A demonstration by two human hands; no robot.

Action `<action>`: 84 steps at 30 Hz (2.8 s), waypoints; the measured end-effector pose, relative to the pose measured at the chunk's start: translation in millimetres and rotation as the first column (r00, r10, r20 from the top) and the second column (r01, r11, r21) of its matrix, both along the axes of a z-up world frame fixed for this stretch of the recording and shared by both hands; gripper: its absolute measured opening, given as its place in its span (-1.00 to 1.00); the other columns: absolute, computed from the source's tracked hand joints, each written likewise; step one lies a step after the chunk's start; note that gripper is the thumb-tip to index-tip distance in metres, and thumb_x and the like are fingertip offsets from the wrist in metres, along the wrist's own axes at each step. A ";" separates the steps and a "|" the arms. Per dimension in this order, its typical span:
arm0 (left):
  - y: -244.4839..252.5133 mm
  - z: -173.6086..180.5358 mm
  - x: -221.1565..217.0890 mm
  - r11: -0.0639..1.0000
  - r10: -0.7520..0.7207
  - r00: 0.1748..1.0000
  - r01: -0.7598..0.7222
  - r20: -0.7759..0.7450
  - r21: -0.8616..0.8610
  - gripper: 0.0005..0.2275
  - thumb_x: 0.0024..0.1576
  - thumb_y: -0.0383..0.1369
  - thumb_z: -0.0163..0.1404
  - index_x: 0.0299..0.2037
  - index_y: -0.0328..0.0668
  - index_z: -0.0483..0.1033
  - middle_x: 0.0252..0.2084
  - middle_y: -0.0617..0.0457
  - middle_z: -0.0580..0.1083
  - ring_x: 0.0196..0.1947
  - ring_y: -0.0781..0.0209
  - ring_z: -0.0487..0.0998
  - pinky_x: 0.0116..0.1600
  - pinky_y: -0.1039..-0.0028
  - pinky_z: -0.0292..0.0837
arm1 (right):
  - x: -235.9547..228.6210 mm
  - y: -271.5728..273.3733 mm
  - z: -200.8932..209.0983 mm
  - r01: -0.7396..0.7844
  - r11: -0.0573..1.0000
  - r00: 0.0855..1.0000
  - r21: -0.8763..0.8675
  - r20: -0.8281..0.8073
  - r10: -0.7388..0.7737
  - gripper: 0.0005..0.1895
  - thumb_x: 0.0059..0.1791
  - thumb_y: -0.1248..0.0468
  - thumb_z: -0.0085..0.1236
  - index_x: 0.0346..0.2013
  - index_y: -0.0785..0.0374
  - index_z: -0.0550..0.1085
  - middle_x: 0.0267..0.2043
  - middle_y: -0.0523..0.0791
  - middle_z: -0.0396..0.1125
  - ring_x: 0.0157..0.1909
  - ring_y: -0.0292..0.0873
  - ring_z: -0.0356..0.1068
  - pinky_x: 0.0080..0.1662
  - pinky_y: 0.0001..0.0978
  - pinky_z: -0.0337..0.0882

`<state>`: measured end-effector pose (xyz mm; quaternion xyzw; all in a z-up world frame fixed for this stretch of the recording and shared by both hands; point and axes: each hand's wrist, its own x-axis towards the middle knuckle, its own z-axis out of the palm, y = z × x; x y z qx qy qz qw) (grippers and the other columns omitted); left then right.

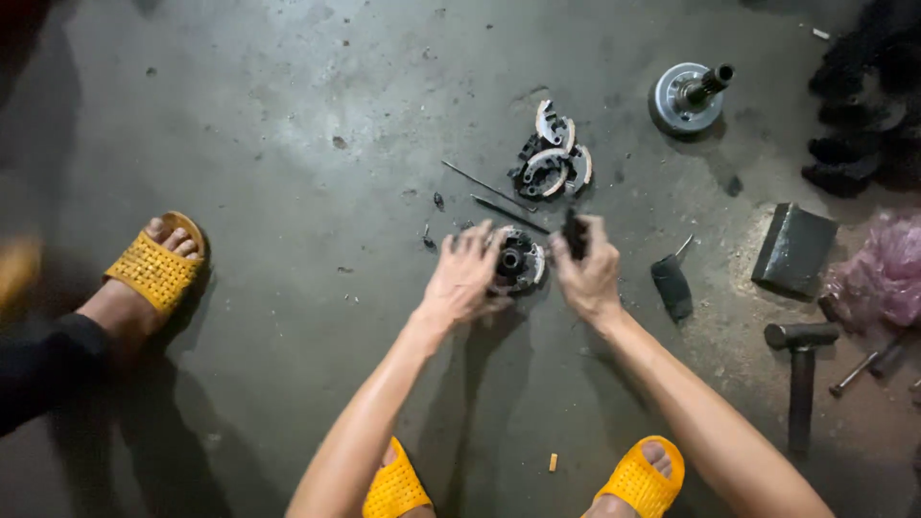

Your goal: The person sits on the floor and assembles a mechanical component, likely a clutch assembly, using pliers and a hammer. They manipulate small metal parts, springs, and a circular housing, occasionally picking up and inspecting a larger engine block before returning to the assembly.

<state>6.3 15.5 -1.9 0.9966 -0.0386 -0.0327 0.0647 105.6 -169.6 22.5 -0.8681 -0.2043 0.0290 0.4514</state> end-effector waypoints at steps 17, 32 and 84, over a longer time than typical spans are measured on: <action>71.8 -91.8 -38.1 0.982 0.166 0.982 -0.173 0.092 0.073 -0.93 0.12 -0.48 0.04 -0.22 -0.17 0.49 -0.26 -0.02 0.41 -0.19 0.08 0.50 -0.19 0.37 0.44 | -22.4 -29.3 -42.2 -0.290 0.943 0.868 -0.163 -0.459 0.188 -0.55 0.18 0.02 -0.07 -0.35 0.31 0.51 -0.39 0.18 0.43 -0.28 0.19 0.46 -0.17 0.05 0.43; 18.7 23.3 -23.6 -0.111 0.499 0.781 -0.371 -0.375 -0.922 -0.77 -0.08 -0.56 0.32 -0.20 -0.23 0.71 -0.36 -0.15 0.64 -0.37 0.27 0.62 -0.24 0.42 0.62 | -31.8 -5.2 38.7 -0.566 0.823 0.555 0.050 -0.715 0.425 -0.53 0.15 0.08 -0.11 -0.51 0.30 0.48 -0.53 0.01 0.40 -0.33 -0.06 0.42 -0.13 -0.13 0.46; -40.9 -52.6 -33.2 0.707 0.453 0.854 -0.168 0.257 -0.687 -0.92 0.13 -0.34 0.21 -0.31 -0.08 0.58 -0.29 0.07 0.43 -0.26 0.07 0.44 -0.14 0.32 0.33 | -20.0 -57.1 -72.6 0.062 0.996 0.858 0.068 -0.513 -0.018 -0.65 0.19 0.16 -0.04 -0.36 0.28 0.54 -0.53 0.04 0.44 -0.46 -0.08 0.45 -0.33 -0.23 0.50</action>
